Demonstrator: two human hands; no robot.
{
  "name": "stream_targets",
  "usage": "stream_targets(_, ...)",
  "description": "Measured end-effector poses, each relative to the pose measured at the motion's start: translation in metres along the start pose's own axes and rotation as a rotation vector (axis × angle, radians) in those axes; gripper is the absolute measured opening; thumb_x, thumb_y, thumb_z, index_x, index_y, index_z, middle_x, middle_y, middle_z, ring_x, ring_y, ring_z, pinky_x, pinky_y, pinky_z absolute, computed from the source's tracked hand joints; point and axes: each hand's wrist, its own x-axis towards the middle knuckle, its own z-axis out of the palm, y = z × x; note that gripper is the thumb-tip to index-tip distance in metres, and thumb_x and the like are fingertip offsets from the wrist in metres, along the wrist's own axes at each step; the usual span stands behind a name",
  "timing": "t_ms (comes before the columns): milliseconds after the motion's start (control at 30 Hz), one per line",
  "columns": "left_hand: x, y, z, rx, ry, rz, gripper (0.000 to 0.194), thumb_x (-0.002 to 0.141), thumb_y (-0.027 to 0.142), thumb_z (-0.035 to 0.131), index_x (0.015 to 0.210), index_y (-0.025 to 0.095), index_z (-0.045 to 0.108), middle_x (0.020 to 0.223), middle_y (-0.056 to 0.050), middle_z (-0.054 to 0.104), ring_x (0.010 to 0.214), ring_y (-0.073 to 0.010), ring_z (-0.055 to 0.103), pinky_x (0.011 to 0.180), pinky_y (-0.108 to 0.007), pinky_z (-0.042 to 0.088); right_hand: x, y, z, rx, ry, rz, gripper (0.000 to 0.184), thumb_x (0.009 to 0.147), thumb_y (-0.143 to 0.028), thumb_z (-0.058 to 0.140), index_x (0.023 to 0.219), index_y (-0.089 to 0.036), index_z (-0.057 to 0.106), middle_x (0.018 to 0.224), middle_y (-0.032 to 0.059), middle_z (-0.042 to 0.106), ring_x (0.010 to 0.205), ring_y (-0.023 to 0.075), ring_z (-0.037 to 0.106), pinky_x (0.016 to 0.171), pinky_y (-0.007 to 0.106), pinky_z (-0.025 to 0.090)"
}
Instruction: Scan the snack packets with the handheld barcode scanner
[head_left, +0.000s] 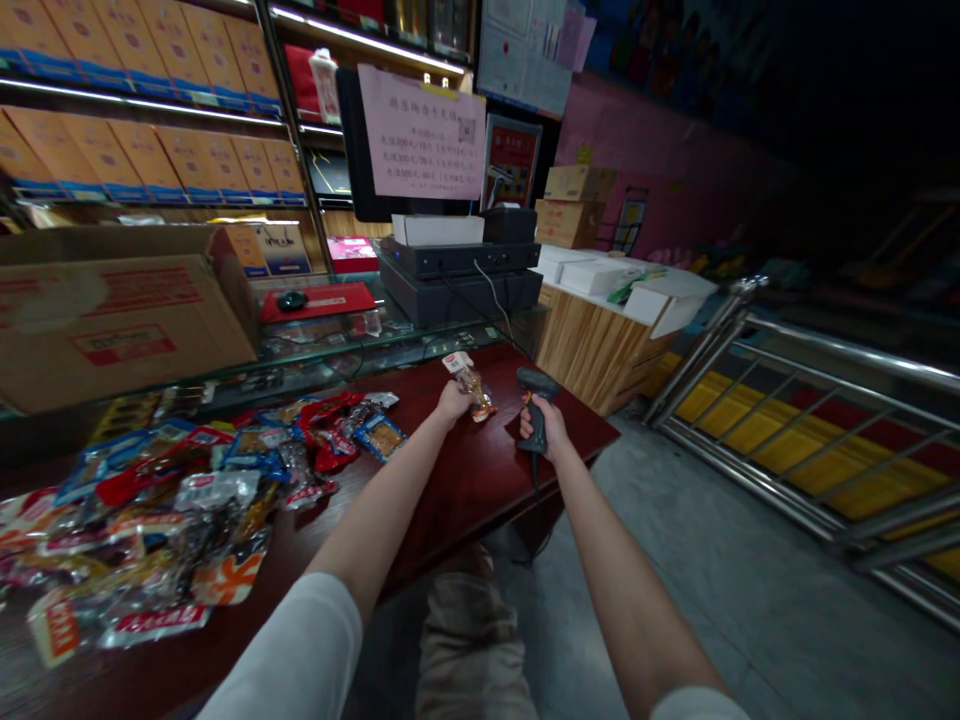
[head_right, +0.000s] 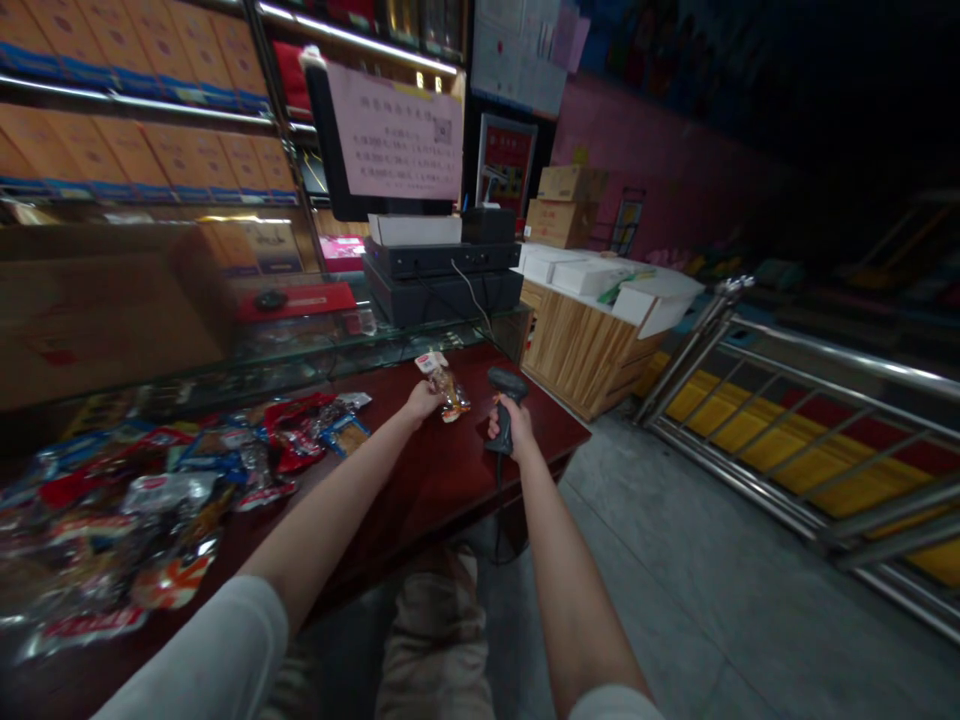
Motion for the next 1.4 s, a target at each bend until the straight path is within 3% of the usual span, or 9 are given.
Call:
stream_targets(133, -0.033, -0.002, -0.043, -0.185, 0.034, -0.049, 0.033, 0.075, 0.019, 0.072, 0.089, 0.022, 0.042, 0.077, 0.001, 0.063, 0.071, -0.0179, 0.071, 0.073, -0.037, 0.06, 0.0, -0.002, 0.001, -0.012, -0.003, 0.008, 0.043, 0.071, -0.051, 0.077, 0.089, -0.023, 0.051, 0.05, -0.01, 0.051, 0.034, 0.0077, 0.041, 0.034, 0.02, 0.034)
stream_targets(233, -0.062, -0.003, -0.086, -0.283, 0.086, -0.025, 0.035, 0.082, 0.028, 0.066, 0.092, 0.025, 0.032, 0.082, 0.003, 0.06, 0.067, -0.016, 0.071, 0.068, -0.037, 0.06, -0.004, -0.008, 0.005, -0.026, 0.019, 0.015, 0.043, 0.069, -0.051, 0.078, 0.088, -0.023, 0.051, 0.049, -0.0098, 0.051, 0.033, 0.0076, 0.04, 0.034, 0.021, 0.034)
stream_targets(333, -0.091, -0.005, -0.127, -0.392, 0.08, 0.065, 0.036, 0.081, 0.032, 0.065, 0.096, 0.025, 0.033, 0.087, 0.003, 0.06, 0.067, -0.0153, 0.07, 0.068, -0.037, 0.059, -0.013, -0.012, 0.017, -0.04, 0.031, 0.023, 0.043, 0.068, -0.049, 0.078, 0.088, -0.022, 0.052, 0.048, -0.0099, 0.05, 0.032, 0.0072, 0.039, 0.034, 0.02, 0.033)
stream_targets(433, -0.112, -0.009, -0.155, -0.318, 0.1, 0.159, 0.034, 0.079, 0.035, 0.065, 0.098, 0.024, 0.039, 0.085, 0.004, 0.059, 0.067, -0.0135, 0.066, 0.067, -0.031, 0.056, -0.027, -0.007, 0.043, -0.038, -0.082, 0.046, 0.04, 0.071, -0.048, 0.076, 0.091, -0.021, 0.054, 0.049, -0.01, 0.05, 0.033, 0.0072, 0.039, 0.034, 0.02, 0.032)
stream_targets(533, -0.125, -0.016, -0.172, -0.155, 0.197, 0.228, 0.03, 0.076, 0.032, 0.065, 0.098, 0.023, 0.046, 0.077, 0.005, 0.056, 0.064, -0.012, 0.058, 0.063, -0.025, 0.05, -0.049, 0.009, 0.083, -0.023, -0.244, 0.08, 0.039, 0.075, -0.048, 0.075, 0.096, -0.022, 0.055, 0.052, -0.0102, 0.051, 0.033, 0.0072, 0.04, 0.034, 0.02, 0.032)
stream_targets(700, -0.138, -0.023, -0.183, 0.01, 0.286, 0.281, 0.025, 0.076, 0.026, 0.064, 0.099, 0.022, 0.054, 0.078, 0.003, 0.062, 0.07, -0.0139, 0.06, 0.069, -0.025, 0.049, -0.08, 0.04, 0.152, 0.031, -0.375, 0.143, 0.04, 0.076, -0.049, 0.076, 0.098, -0.021, 0.057, 0.053, -0.0104, 0.052, 0.033, 0.0064, 0.04, 0.033, 0.019, 0.033)
stream_targets(833, -0.148, -0.021, -0.182, 0.019, 0.235, 0.221, 0.022, 0.079, 0.024, 0.062, 0.1, 0.023, 0.055, 0.081, 0.002, 0.064, 0.066, -0.0146, 0.064, 0.065, -0.026, 0.052, -0.086, 0.058, 0.181, 0.049, -0.379, 0.166, 0.043, 0.073, -0.05, 0.08, 0.095, -0.021, 0.057, 0.051, -0.0105, 0.051, 0.032, 0.0059, 0.04, 0.032, 0.019, 0.031)
stream_targets(1167, -0.149, -0.02, -0.18, 0.033, 0.192, 0.191, 0.023, 0.08, 0.023, 0.065, 0.102, 0.024, 0.061, 0.084, 0.0, 0.066, 0.067, -0.0167, 0.065, 0.066, -0.029, 0.057, -0.083, 0.07, 0.183, 0.064, -0.354, 0.204, 0.041, 0.072, -0.049, 0.08, 0.088, -0.022, 0.054, 0.049, -0.0113, 0.048, 0.031, 0.0058, 0.038, 0.031, 0.019, 0.031)
stream_targets(1400, -0.149, -0.023, -0.18, 0.287, 0.208, 0.264, 0.023, 0.088, 0.019, 0.055, 0.11, 0.024, 0.061, 0.082, -0.001, 0.067, 0.071, -0.0177, 0.066, 0.078, -0.029, 0.053, -0.086, 0.07, 0.179, 0.069, -0.333, 0.17, 0.039, 0.072, -0.045, 0.079, 0.094, -0.022, 0.056, 0.051, -0.011, 0.049, 0.032, 0.0057, 0.038, 0.032, 0.019, 0.031)
